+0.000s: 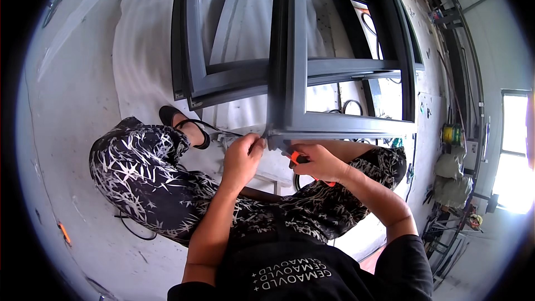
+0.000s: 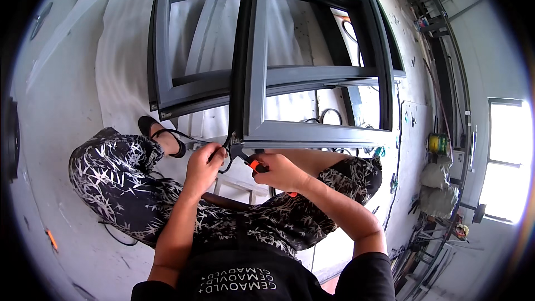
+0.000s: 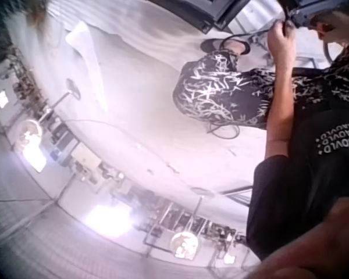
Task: The person cuts a rubber sealing strip using pliers and installs it into the frame groove by hand. They then trim the excess rubber strip with the pliers and press the seal securely along the frame.
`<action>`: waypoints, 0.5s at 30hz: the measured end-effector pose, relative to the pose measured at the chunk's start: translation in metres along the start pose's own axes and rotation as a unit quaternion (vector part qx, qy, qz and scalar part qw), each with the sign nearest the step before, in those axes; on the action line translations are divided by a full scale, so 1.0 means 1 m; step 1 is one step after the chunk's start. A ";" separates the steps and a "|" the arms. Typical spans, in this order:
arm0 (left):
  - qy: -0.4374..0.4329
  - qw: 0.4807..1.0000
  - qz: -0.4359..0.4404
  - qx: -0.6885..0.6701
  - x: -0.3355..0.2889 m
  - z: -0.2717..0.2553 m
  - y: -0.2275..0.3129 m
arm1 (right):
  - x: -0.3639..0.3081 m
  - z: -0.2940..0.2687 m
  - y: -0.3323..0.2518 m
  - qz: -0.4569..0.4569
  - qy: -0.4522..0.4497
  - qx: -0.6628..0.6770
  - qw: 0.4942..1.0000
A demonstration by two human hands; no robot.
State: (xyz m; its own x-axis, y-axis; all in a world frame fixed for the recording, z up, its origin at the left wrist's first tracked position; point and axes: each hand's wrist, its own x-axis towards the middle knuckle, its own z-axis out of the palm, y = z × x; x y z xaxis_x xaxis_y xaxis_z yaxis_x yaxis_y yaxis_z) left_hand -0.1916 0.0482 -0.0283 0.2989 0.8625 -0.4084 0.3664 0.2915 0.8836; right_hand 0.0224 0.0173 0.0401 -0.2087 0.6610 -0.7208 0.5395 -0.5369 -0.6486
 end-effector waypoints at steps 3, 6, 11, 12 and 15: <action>0.035 0.995 0.087 0.026 0.001 -0.002 -0.001 | 0.007 -0.002 -0.005 0.008 -0.017 -0.016 1.000; 0.053 0.988 0.115 0.084 0.000 -0.005 0.005 | 0.015 -0.003 -0.001 0.006 -0.036 -0.016 0.999; 0.057 0.978 0.160 0.123 0.002 -0.007 0.008 | 0.020 -0.003 0.000 -0.047 -0.010 -0.059 0.997; 0.054 0.975 0.167 0.138 0.002 -0.007 0.009 | 0.020 -0.003 0.001 -0.046 -0.011 -0.060 0.997; 0.042 0.974 0.170 0.146 0.001 -0.009 0.010 | 0.021 -0.004 0.000 -0.056 -0.001 -0.098 0.994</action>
State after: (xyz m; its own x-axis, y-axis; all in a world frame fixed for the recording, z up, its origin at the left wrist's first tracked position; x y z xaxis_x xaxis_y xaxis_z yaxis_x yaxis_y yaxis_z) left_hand -0.1955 0.0558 -0.0180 0.3784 0.9227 -0.0732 0.4981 -0.1364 0.8563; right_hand 0.0214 0.0334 0.0262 -0.2779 0.7091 -0.6481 0.6618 -0.3476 -0.6642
